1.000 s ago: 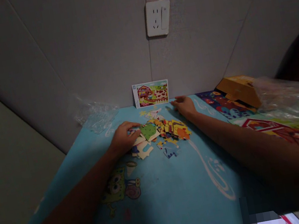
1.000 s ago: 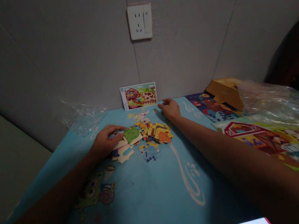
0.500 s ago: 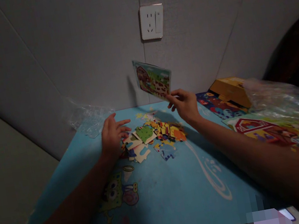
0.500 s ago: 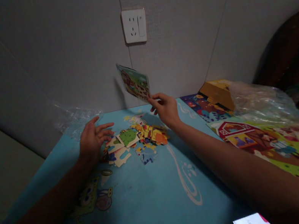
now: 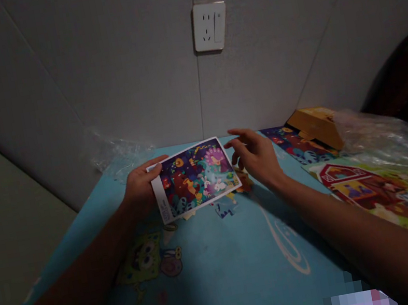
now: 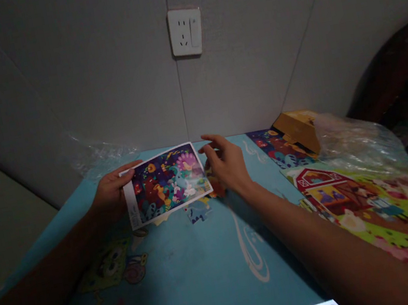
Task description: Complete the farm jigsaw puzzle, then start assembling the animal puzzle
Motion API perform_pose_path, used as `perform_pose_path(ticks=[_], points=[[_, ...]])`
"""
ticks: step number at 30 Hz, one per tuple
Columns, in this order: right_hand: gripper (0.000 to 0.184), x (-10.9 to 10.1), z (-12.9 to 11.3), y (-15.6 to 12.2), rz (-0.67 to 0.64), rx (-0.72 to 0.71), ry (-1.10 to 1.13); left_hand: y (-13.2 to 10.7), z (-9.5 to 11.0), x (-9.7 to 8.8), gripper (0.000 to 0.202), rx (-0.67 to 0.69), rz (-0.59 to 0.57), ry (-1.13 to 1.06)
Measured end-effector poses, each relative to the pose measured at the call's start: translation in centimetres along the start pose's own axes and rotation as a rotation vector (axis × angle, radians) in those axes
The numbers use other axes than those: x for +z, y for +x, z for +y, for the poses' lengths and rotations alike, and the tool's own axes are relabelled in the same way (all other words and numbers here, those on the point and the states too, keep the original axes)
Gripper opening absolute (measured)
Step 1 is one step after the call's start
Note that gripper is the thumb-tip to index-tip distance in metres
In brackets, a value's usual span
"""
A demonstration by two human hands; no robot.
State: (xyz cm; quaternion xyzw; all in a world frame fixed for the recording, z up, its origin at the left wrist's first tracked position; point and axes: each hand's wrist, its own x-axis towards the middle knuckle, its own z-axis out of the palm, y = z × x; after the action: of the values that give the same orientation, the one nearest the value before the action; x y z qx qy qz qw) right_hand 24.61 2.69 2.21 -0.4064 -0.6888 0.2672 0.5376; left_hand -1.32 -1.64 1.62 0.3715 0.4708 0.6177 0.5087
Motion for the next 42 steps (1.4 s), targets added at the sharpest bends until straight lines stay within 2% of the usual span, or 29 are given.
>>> perform_pose_path(ticks=[1,3,7,10,14,17,20,23,27,30,32,34,39,42], points=[[0.044,0.2,-0.5,-0.3,-0.017,0.101,0.059,0.0,-0.1,0.0,0.048,0.018,0.021,0.004],[0.048,0.9,-1.2,-0.6,-0.058,0.205,0.127,0.0,0.0,0.1,0.049,0.052,0.054,0.023],[0.038,1.8,-0.8,-0.8,-0.1,0.247,0.211,-0.3,0.1,0.4,0.039,0.099,0.073,0.044],[0.034,1.7,0.0,-0.8,-0.083,0.215,0.162,-0.3,0.1,0.6,0.035,0.112,0.083,0.059],[0.031,1.3,0.4,-1.0,-0.045,0.076,-0.046,0.0,-0.3,0.6,0.031,0.126,0.16,0.073],[0.026,1.3,0.1,-1.2,-0.01,-0.112,-0.173,0.2,-0.6,0.4,0.031,0.132,0.203,0.092],[0.023,1.4,-0.2,-1.5,0.019,-0.276,-0.211,0.4,-0.7,0.2,0.035,0.128,0.203,0.112],[0.018,1.2,-0.5,-1.6,0.014,-0.402,-0.262,0.3,-0.7,0.2,0.041,0.075,0.153,0.136],[0.011,0.7,-1.0,-1.4,-0.154,-0.632,-0.318,0.2,-0.7,0.2,0.04,-0.022,0.043,0.127],[0.013,0.4,-1.1,-1.2,-0.281,-0.705,-0.258,0.4,-0.8,-0.1,0.037,-0.09,-0.026,0.135],[0.016,0.5,-1.0,-1.2,-0.288,-0.653,-0.217,0.7,-0.8,-0.4,0.034,-0.123,-0.078,0.131],[0.02,0.6,-0.7,-1.2,-0.237,-0.557,-0.195,0.8,-0.8,-0.7,0.036,-0.143,-0.14,0.1],[0.023,0.9,-0.1,-1.3,-0.067,-0.249,-0.174,0.2,-0.2,-0.5,0.074,-0.092,-0.258,-0.018],[0.036,0.8,0.1,-1.3,-0.033,-0.129,-0.17,-0.3,0.0,0.0,0.075,-0.1,-0.266,-0.057]])
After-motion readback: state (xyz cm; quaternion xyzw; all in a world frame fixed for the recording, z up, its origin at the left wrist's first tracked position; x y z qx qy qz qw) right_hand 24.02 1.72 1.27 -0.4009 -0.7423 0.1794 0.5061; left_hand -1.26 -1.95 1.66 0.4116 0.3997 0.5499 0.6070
